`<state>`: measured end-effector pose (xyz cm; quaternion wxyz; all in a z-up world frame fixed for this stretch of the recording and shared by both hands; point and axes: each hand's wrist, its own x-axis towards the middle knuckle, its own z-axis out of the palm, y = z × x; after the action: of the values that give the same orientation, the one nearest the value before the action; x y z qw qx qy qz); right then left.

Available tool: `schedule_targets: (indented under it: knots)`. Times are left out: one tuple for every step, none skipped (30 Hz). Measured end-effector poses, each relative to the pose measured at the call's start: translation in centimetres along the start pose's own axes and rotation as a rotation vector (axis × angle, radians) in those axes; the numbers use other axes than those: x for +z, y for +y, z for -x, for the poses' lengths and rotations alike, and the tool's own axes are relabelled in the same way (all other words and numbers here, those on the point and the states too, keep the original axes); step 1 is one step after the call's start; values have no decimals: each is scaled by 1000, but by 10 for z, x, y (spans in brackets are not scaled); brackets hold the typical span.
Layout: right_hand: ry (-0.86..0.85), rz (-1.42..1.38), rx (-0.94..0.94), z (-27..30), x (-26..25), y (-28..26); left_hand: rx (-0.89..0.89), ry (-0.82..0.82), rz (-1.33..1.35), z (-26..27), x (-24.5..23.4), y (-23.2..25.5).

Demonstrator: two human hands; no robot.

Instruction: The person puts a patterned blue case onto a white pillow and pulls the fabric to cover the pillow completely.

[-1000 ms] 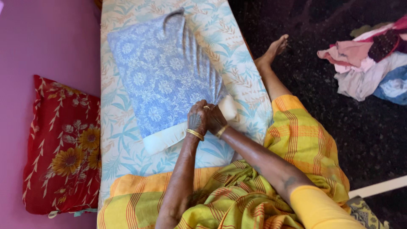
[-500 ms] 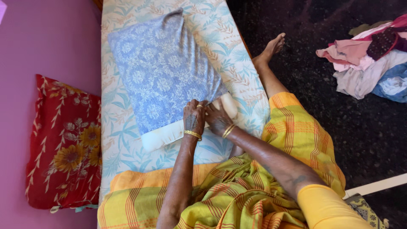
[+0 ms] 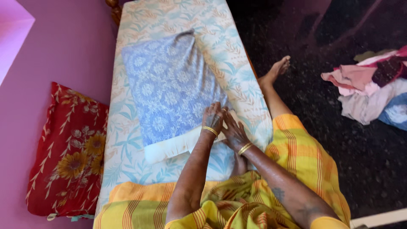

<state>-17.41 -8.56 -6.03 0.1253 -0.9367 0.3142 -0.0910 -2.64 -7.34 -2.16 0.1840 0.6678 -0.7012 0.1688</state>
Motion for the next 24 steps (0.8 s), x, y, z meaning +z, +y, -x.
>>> schedule_targets:
  knots:
    - [-28,-4,11,1,1,0,-20,-67,16,-3,0,0]
    - [-25,-2,3,1,2,0,-41,-133,33,-7,0,-2]
    - [9,-4,-29,4,2,1,-43,-131,30,-9,0,-4]
    - [42,-6,-60,4,1,2,-48,-141,65,-12,0,-7]
    - [44,-5,-62,3,2,1,-51,-151,99,-15,1,-10]
    - [33,-6,-68,2,3,-1,-51,-149,96,-18,5,-11]
    - [20,-6,-72,3,5,-1,-36,-144,75,-21,11,-10]
    - [21,-5,-74,3,9,0,-21,-138,54,-23,17,-9]
    - [52,12,-102,1,14,0,-21,-137,52,-27,23,-8]
    - [84,29,-131,-1,19,1,-4,-159,65,-31,29,-5]
    - [88,30,-134,-3,25,3,12,-180,77,-35,31,-4]
    - [142,69,-184,-4,30,5,12,-176,73,-36,30,-2]
    - [195,107,-233,-6,36,7,-4,-171,92,-35,27,0]
    - [197,106,-235,-11,42,9,-21,-167,111,-35,21,2]
    - [274,64,-230,-16,50,10,-21,-169,109,-34,14,5]
    - [350,21,-223,-20,60,12,-19,-186,154,-31,7,8]
    - [348,16,-222,-24,72,14,-17,-208,200,-27,1,11]
    - [246,-341,-140,-35,84,16,-18,-214,199,-23,-5,14]
    - [140,-695,-59,-45,94,18,20,-205,160,-19,-11,14]
    - [143,-700,-59,-50,104,19,58,-196,121,-16,-16,15]
    - [142,-644,-60,-48,111,20,58,-198,120,-9,-19,18]
    - [137,-599,-57,-48,115,18,29,-231,161,-2,-22,22]
    - [133,-553,-60,-50,115,17,1,-258,199,1,-24,23]
    - [127,-519,-63,-52,112,16,3,-255,196,2,-23,22]
